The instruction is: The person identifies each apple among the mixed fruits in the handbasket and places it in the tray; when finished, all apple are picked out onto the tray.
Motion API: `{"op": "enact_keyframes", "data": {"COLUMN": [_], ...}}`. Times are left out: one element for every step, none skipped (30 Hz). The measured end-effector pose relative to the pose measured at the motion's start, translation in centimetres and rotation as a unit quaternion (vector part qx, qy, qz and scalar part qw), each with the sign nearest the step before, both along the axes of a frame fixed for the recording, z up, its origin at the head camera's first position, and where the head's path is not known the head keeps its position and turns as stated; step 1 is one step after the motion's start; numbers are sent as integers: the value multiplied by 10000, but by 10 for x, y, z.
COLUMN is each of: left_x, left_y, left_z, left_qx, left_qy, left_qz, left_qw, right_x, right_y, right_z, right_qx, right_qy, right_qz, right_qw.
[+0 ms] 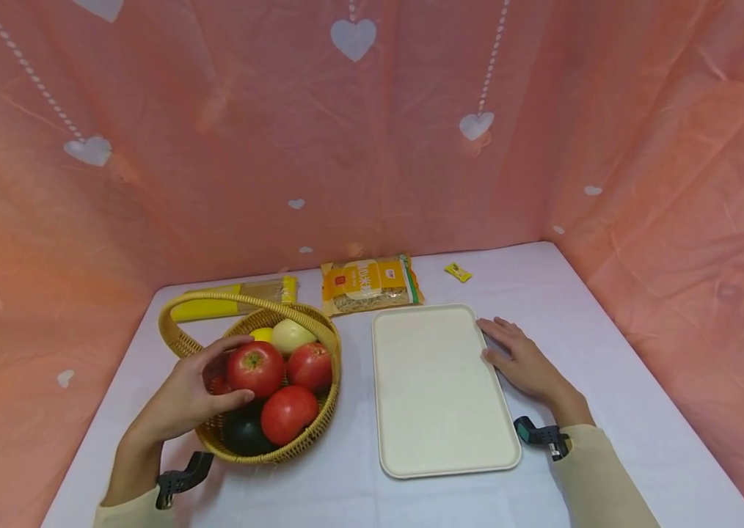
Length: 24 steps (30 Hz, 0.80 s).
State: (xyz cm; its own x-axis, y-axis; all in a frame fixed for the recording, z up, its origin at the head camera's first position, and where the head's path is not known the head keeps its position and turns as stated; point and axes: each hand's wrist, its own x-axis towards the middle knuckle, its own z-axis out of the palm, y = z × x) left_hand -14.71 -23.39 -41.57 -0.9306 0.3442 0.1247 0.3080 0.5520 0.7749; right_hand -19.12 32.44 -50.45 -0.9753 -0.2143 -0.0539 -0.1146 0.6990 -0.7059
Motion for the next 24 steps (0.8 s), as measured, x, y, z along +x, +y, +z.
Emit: {"op": "enact_keyframes", "data": {"left_x": [1, 3, 5, 7, 9, 12, 15, 18, 20, 23, 25, 28, 30, 32, 33, 35, 35, 36, 36, 35, 34, 33, 32, 31], "left_y": [0, -1, -1, -1, -1, -1, 0, 2, 4, 7, 10, 13, 17, 21, 26, 30, 35, 41, 47, 52, 58, 63, 68, 73], "left_z": [0, 1, 1, 2, 4, 6, 8, 10, 13, 16, 18, 21, 23, 25, 28, 30, 31, 33, 34, 34, 35, 35, 35, 35], "left_qx": [67, 153, 246, 377, 534, 719, 901, 1094, 1271, 1443, 1590, 1704, 1791, 1860, 1913, 1960, 1998, 2004, 2016, 2008, 1993, 1970, 1937, 1872], "left_qy": [2, -5, -7, -27, -47, -49, -42, -15, 32, 74, 113, 151, 180, 205, 201, 204, 200, 235, 262, 301, 336, 393, 438, 480], "left_qz": [49, 96, 131, 141, 120, 79, 18, -86, -223, -378, -542, -711, -875, -1029, -1150, -1242, -1308, -1345, -1371, -1383, -1390, -1399, -1414, -1407], "left_qw": [10000, 9998, 9996, 9992, 9985, 9974, 9959, 9940, 9916, 9888, 9857, 9827, 9798, 9769, 9746, 9725, 9708, 9702, 9695, 9693, 9695, 9696, 9698, 9710], "right_x": [0, 0, 0, 0, 0, 0, 0, 0, 0, 0, 0, 0, 0, 0, 0, 0, -1, -1, -1, -1, -2, -2, -2, -2], "right_y": [0, -1, -1, -1, -2, -2, -2, -2, -1, -1, -1, 0, 0, 1, 1, 1, 2, 2, 2, 2, 2, 2, 1, 1], "right_z": [0, 1, 1, 1, 2, 2, 2, 2, 3, 2, 2, 2, 2, 2, 1, 1, 1, 1, 1, 0, 0, 0, 0, -1], "right_qx": [6, 6, 8, 8, 9, 12, 17, 11, 2, 2, 0, -1, -9, -9, -4, 3, 6, 12, 15, 27, 25, 20, 16, 16], "right_qy": [-17, -39, -63, -86, -106, -113, -110, -106, -97, -87, -76, -62, -49, -41, -29, -17, -6, 3, 5, 4, 0, -11, -15, -24], "right_qz": [0, -4, -11, -18, -23, -23, -22, -22, -20, -13, -5, 10, 22, 30, 40, 48, 54, 59, 58, 57, 57, 53, 52, 50], "right_qw": [10000, 10000, 10000, 10000, 9999, 9999, 9999, 9999, 10000, 10000, 10000, 10000, 10000, 10000, 10000, 10000, 10000, 10000, 10000, 10000, 10000, 10000, 10000, 10000]}}
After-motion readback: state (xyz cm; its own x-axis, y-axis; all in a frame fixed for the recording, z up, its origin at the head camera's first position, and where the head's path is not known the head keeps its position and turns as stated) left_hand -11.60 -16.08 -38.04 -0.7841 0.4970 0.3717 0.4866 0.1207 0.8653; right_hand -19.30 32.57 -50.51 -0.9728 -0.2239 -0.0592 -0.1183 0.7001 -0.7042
